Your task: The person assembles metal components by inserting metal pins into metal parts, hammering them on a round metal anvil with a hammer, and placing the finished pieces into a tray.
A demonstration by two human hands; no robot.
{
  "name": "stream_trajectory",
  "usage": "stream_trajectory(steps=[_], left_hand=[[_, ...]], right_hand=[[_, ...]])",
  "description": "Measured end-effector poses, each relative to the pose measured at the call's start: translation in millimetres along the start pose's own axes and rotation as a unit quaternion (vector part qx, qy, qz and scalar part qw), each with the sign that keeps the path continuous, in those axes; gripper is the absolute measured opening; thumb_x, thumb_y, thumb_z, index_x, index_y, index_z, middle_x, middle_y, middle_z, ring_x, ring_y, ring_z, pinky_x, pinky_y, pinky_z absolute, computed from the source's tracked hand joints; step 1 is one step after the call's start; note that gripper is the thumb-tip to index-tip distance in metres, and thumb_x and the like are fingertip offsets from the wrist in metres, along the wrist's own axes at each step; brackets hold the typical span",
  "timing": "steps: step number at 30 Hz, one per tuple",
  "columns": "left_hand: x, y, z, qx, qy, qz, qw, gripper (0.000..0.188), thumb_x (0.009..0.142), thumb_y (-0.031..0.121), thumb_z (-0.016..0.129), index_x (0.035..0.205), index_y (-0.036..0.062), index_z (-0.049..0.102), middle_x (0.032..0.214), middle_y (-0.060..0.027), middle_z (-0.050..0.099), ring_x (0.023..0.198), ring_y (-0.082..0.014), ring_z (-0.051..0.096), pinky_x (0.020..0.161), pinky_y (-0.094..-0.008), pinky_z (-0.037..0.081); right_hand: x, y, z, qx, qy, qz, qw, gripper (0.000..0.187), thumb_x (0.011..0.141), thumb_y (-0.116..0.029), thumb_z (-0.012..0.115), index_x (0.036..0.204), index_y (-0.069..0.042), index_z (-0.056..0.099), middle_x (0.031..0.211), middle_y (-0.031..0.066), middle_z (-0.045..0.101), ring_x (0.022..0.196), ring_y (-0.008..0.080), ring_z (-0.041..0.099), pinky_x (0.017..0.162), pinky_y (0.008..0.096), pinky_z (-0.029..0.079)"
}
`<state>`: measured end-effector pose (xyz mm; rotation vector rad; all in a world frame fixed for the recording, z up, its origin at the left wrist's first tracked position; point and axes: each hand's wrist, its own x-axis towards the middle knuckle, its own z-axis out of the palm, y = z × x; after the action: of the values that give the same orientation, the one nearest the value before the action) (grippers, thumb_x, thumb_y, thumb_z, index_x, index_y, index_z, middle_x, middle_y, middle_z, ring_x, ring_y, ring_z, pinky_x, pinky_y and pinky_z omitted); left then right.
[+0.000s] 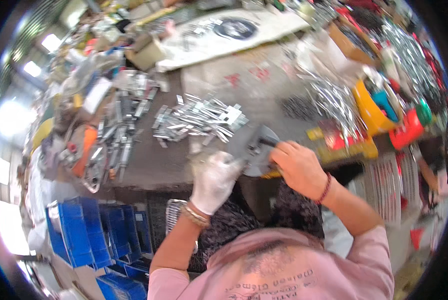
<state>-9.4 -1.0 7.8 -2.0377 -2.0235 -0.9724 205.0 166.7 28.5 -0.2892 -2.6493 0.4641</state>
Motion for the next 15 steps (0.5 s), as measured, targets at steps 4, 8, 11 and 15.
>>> stream_trajectory(steps=[4, 8, 11, 15], left_hand=[[-4, 7, 0, -0.017, -0.023, -0.028, 0.999, 0.018, 0.096, 0.017, 0.07, 0.11, 0.0186, 0.081, 0.088, -0.0116, 0.063, 0.086, -0.0333, 0.07, 0.071, -0.047, 0.056], [-8, 10, 5, 0.014, -0.005, -0.02, 1.0, 0.031, 0.088, 0.006, 0.074, 0.115, 0.0198, 0.082, 0.089, -0.0092, 0.066, 0.086, -0.0318, 0.071, 0.069, -0.0453, 0.056], [-13, 15, 5, 0.02, -0.008, -0.035, 0.999, 0.038, 0.088, 0.005, 0.072, 0.121, 0.023, 0.08, 0.093, -0.0097, 0.066, 0.089, -0.0326, 0.071, 0.07, -0.0455, 0.058], [-13, 13, 12, 0.003, 0.008, -0.02, 1.0, 0.043, 0.088, 0.004, 0.071, 0.126, 0.0239, 0.076, 0.099, -0.0111, 0.066, 0.092, -0.0339, 0.071, 0.073, -0.0462, 0.059]], right_hand=[[-4, -6, -1, -0.049, 0.018, -0.019, 0.998, 0.011, 0.086, -0.004, 0.068, 0.096, -0.009, 0.068, 0.097, 0.0091, 0.064, 0.094, 0.0321, 0.066, 0.082, 0.0451, 0.056], [-6, -7, -5, -0.052, 0.021, -0.031, 0.998, 0.019, 0.083, -0.004, 0.071, 0.102, -0.008, 0.073, 0.099, 0.0085, 0.065, 0.096, 0.0318, 0.067, 0.084, 0.0452, 0.056], [-5, -6, -11, -0.07, 0.054, -0.02, 0.996, 0.047, 0.076, 0.0, 0.078, 0.123, -0.005, 0.077, 0.108, 0.0108, 0.066, 0.106, 0.035, 0.067, 0.093, 0.0479, 0.055], [-10, 7, -10, -0.107, 0.013, 0.086, 0.99, 0.058, 0.078, 0.004, 0.076, 0.135, -0.005, 0.071, 0.113, 0.0146, 0.065, 0.109, 0.0397, 0.064, 0.095, 0.0504, 0.053]])
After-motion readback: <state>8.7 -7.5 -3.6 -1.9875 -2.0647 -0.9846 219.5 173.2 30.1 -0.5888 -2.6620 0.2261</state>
